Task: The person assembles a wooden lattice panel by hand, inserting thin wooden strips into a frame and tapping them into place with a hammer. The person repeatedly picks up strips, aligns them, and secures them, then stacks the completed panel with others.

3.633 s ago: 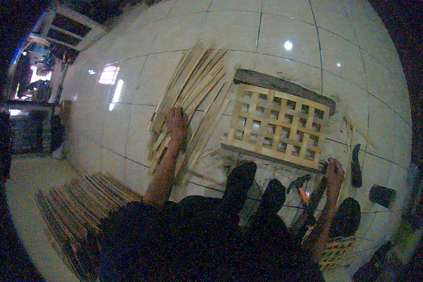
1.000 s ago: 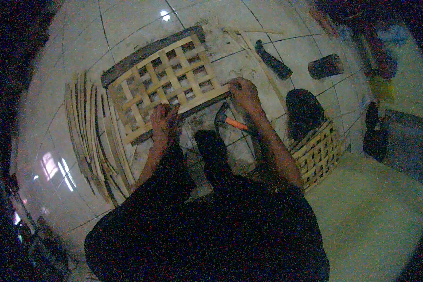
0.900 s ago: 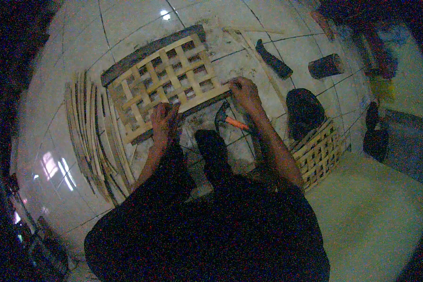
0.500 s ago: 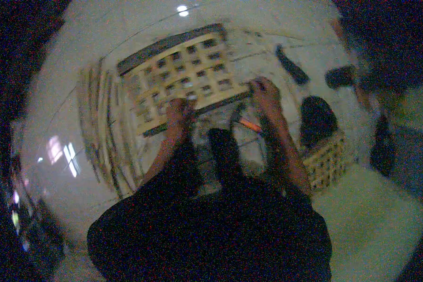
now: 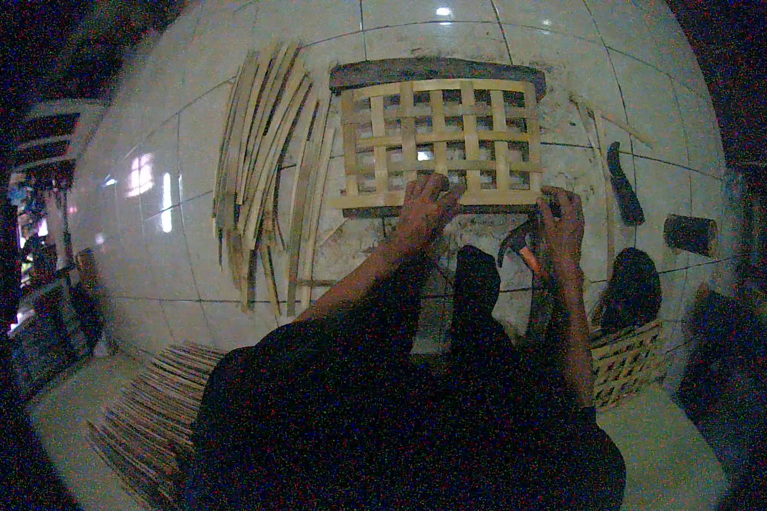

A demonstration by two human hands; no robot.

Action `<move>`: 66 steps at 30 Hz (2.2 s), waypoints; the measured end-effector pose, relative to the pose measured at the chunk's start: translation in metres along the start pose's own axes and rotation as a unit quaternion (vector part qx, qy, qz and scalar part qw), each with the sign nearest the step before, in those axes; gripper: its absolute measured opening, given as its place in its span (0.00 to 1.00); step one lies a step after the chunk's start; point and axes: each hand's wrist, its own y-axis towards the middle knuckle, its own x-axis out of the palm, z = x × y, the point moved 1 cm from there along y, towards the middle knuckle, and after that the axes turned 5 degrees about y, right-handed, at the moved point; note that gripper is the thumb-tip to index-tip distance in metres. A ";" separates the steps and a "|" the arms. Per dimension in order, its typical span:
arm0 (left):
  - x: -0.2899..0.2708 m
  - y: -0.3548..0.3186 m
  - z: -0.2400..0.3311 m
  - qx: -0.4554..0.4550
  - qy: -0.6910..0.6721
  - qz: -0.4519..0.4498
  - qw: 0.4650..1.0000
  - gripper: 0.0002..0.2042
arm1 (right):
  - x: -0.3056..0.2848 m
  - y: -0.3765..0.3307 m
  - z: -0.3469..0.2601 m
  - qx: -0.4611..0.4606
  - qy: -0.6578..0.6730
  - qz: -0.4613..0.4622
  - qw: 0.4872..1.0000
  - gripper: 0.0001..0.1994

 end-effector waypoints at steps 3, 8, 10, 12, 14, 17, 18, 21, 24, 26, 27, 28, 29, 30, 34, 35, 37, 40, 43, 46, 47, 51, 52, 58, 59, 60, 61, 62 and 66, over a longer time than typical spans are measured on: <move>0.009 -0.003 -0.003 0.002 0.022 -0.005 1.000 0.21 | 0.001 -0.001 0.000 -0.004 0.006 0.001 1.000 0.12; -0.011 0.010 0.013 -0.038 0.033 -0.073 0.996 0.24 | 0.003 0.000 -0.004 0.061 0.008 -0.011 0.998 0.15; -0.015 0.023 0.028 -0.024 0.035 -0.055 0.998 0.25 | -0.002 -0.004 -0.007 0.031 0.021 -0.004 0.999 0.15; -0.008 0.038 0.040 0.022 0.004 -0.053 0.998 0.26 | -0.002 -0.005 -0.007 0.014 0.025 0.004 1.000 0.14; 0.004 0.052 0.049 0.051 -0.013 -0.057 0.997 0.25 | 0.002 -0.007 -0.003 0.014 0.023 0.015 1.000 0.14; 0.030 0.061 0.058 0.064 -0.015 -0.065 0.996 0.23 | 0.001 -0.009 -0.003 0.027 0.029 0.008 0.999 0.13; 0.036 0.061 0.056 0.069 -0.015 -0.064 0.995 0.21 | -0.001 -0.010 -0.007 0.057 0.039 0.011 0.998 0.14; 0.043 0.061 0.052 0.083 -0.053 -0.059 0.993 0.18 | -0.001 -0.010 0.013 0.036 0.088 0.106 0.990 0.14; 0.040 0.062 0.053 0.083 -0.074 -0.049 0.993 0.17 | -0.001 -0.014 0.024 0.077 0.111 0.072 0.988 0.13; 0.038 0.064 0.055 0.091 -0.070 -0.029 0.993 0.17 | -0.005 -0.019 0.019 0.077 0.137 0.069 0.985 0.13; 0.038 0.064 0.056 0.094 -0.072 -0.028 0.993 0.16 | -0.006 -0.020 0.015 0.076 0.151 0.067 0.983 0.13; 0.039 0.063 0.056 0.097 -0.073 -0.027 0.992 0.16 | -0.004 -0.021 0.018 0.072 0.149 0.076 0.983 0.13; 0.038 0.063 0.057 0.099 -0.074 -0.025 0.992 0.16 | -0.001 -0.021 0.021 0.067 0.147 0.084 0.983 0.13; 0.037 0.063 0.057 0.100 -0.075 -0.024 0.992 0.16 | 0.001 -0.021 0.022 0.062 0.146 0.092 0.983 0.13; 0.039 0.065 0.056 0.105 -0.082 -0.022 0.991 0.16 | -0.003 -0.019 0.019 0.078 0.157 0.095 0.980 0.12; 0.041 0.063 0.055 0.104 -0.082 -0.024 0.991 0.15 | -0.003 -0.019 0.019 0.075 0.159 0.107 0.979 0.11; 0.042 0.062 0.053 0.096 -0.069 -0.034 0.992 0.16 | -0.002 -0.019 0.020 0.073 0.163 0.117 0.977 0.10; 0.039 0.062 0.056 0.098 -0.070 -0.039 0.992 0.17 | -0.003 -0.020 0.019 0.085 0.162 0.115 0.976 0.10; 0.036 0.064 0.059 0.099 -0.074 -0.046 0.991 0.18 | -0.002 -0.021 0.018 0.100 0.150 0.113 0.977 0.11; 0.035 0.064 0.061 0.091 -0.079 -0.047 0.992 0.18 | -0.001 -0.020 0.021 0.091 0.135 0.112 0.980 0.11; 0.035 0.064 0.062 0.087 -0.083 -0.046 0.992 0.18 | -0.002 -0.020 0.021 0.087 0.132 0.113 0.981 0.11; 0.038 0.064 0.059 0.094 -0.097 -0.038 0.990 0.18 | 0.001 -0.020 0.025 0.079 0.126 0.119 0.982 0.11; 0.038 0.064 0.058 0.095 -0.095 -0.040 0.990 0.18 | 0.002 -0.020 0.025 0.081 0.126 0.117 0.982 0.11; 0.030 0.072 0.068 0.080 -0.092 -0.061 0.991 0.21 | 0.002 -0.018 0.029 0.079 0.147 0.105 0.980 0.11; 0.028 0.074 0.070 0.080 -0.087 -0.055 0.991 0.22 | -0.001 -0.018 0.025 0.089 0.152 0.101 0.979 0.11; 0.029 0.076 0.072 0.085 -0.090 -0.055 0.991 0.21 | -0.002 -0.019 0.022 0.099 0.157 0.097 0.978 0.12; 0.031 0.079 0.074 0.089 -0.093 -0.055 0.990 0.20 | -0.002 -0.019 0.021 0.098 0.160 0.099 0.977 0.12; 0.032 0.081 0.075 0.094 -0.096 -0.054 0.989 0.20 | -0.002 -0.020 0.020 0.097 0.163 0.101 0.977 0.12; 0.042 0.082 0.073 0.108 -0.109 -0.057 0.987 0.17 | -0.001 -0.019 0.021 0.117 0.157 0.101 0.975 0.12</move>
